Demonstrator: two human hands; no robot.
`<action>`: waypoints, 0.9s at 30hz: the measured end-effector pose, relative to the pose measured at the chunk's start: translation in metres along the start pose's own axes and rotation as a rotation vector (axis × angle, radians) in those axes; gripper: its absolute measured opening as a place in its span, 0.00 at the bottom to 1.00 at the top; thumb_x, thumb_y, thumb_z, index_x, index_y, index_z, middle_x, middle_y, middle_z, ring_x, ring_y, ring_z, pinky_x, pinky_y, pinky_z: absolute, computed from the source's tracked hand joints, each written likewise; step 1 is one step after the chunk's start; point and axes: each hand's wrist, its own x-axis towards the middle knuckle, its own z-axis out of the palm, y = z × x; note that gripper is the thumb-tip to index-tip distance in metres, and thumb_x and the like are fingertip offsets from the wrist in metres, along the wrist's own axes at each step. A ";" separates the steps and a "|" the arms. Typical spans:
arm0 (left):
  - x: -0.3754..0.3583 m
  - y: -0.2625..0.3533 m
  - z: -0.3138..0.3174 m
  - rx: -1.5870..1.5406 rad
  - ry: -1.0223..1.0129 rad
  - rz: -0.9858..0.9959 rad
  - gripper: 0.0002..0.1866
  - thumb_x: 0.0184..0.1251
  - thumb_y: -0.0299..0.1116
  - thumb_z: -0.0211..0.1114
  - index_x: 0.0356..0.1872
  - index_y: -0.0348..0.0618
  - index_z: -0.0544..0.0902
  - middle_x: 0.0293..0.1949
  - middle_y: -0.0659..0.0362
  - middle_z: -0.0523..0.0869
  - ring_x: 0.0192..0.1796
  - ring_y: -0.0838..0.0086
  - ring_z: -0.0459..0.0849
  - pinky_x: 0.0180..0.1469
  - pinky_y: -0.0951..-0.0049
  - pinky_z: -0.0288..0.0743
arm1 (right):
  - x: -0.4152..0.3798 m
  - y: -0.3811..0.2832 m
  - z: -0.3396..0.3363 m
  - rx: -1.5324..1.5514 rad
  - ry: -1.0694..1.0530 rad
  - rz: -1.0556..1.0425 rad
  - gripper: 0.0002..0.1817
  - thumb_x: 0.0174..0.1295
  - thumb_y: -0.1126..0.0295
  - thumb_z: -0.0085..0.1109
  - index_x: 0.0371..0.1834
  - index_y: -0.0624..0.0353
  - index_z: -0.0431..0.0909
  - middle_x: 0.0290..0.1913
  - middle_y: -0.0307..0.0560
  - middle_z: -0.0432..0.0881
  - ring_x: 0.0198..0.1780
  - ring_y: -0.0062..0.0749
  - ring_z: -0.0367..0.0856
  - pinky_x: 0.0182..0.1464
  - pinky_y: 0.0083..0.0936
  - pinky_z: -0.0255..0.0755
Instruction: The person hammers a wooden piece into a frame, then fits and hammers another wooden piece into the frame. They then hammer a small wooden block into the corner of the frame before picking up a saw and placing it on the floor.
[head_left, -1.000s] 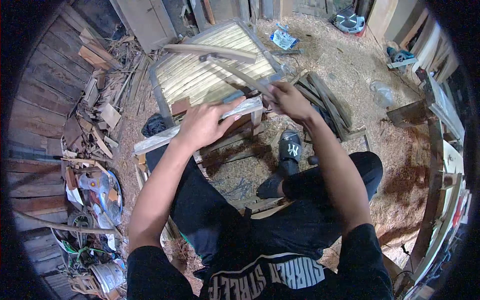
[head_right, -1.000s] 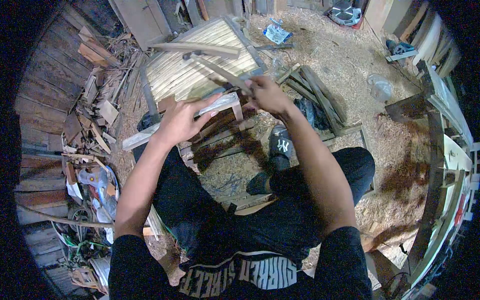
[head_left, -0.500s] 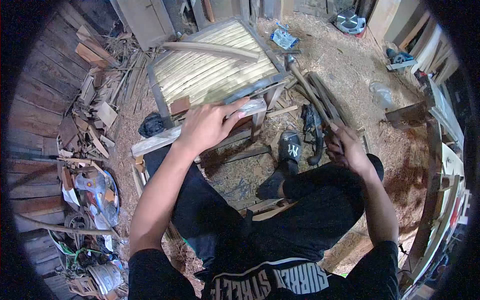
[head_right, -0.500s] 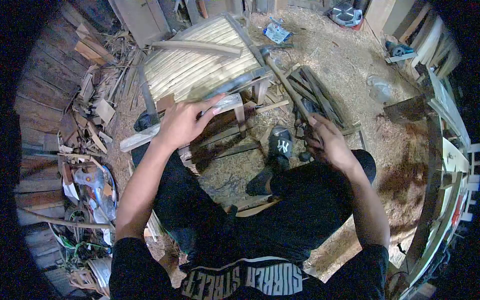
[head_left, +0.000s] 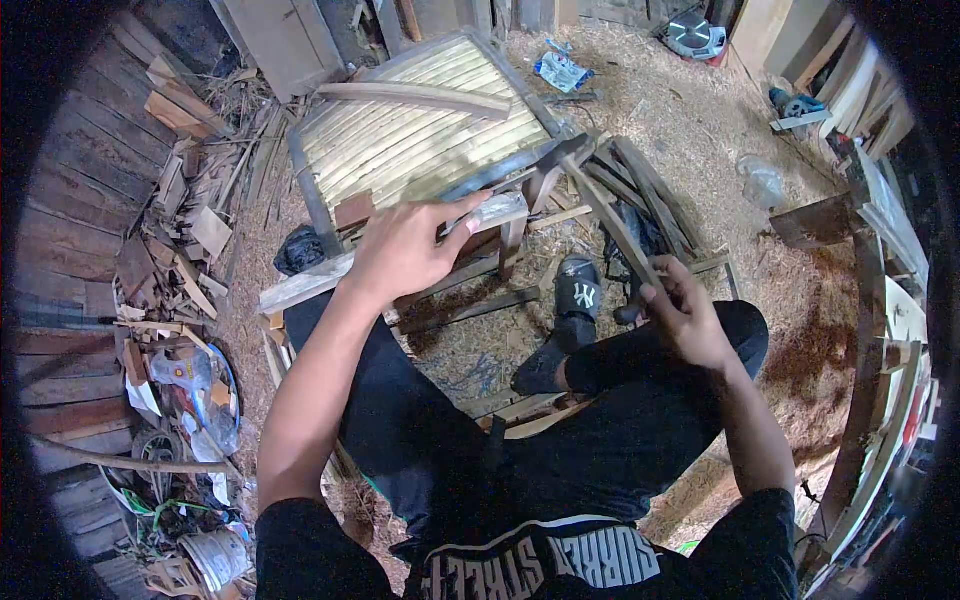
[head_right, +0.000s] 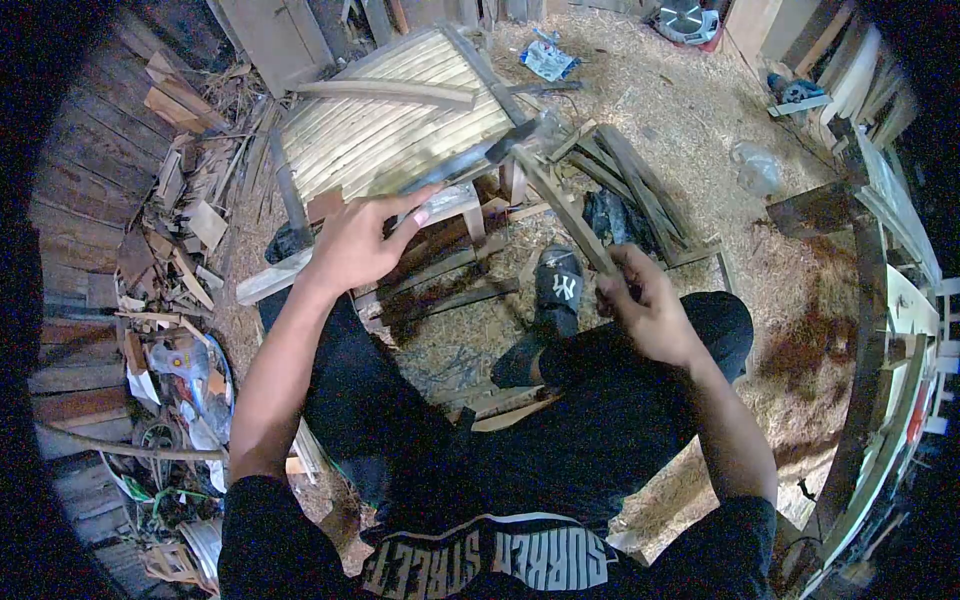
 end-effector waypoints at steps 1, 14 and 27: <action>0.001 0.000 0.000 -0.013 -0.013 -0.008 0.20 0.80 0.48 0.59 0.70 0.78 0.81 0.53 0.46 0.90 0.49 0.45 0.90 0.56 0.51 0.82 | -0.002 -0.011 -0.001 -0.139 0.030 -0.005 0.19 0.77 0.77 0.55 0.70 0.60 0.71 0.42 0.46 0.83 0.41 0.28 0.83 0.47 0.27 0.77; 0.003 -0.008 0.008 -0.079 0.065 0.047 0.20 0.78 0.52 0.61 0.68 0.75 0.83 0.38 0.45 0.92 0.42 0.49 0.92 0.51 0.52 0.84 | -0.015 -0.036 -0.010 -0.583 0.019 -0.484 0.43 0.59 0.88 0.48 0.83 0.50 0.65 0.41 0.64 0.82 0.42 0.62 0.82 0.49 0.47 0.77; 0.000 -0.009 0.009 -0.063 0.092 0.066 0.19 0.77 0.52 0.63 0.65 0.70 0.86 0.31 0.44 0.91 0.39 0.49 0.92 0.50 0.51 0.84 | -0.017 -0.062 -0.013 -0.664 -0.050 -0.346 0.33 0.70 0.83 0.50 0.80 0.56 0.68 0.42 0.67 0.82 0.41 0.62 0.81 0.50 0.44 0.77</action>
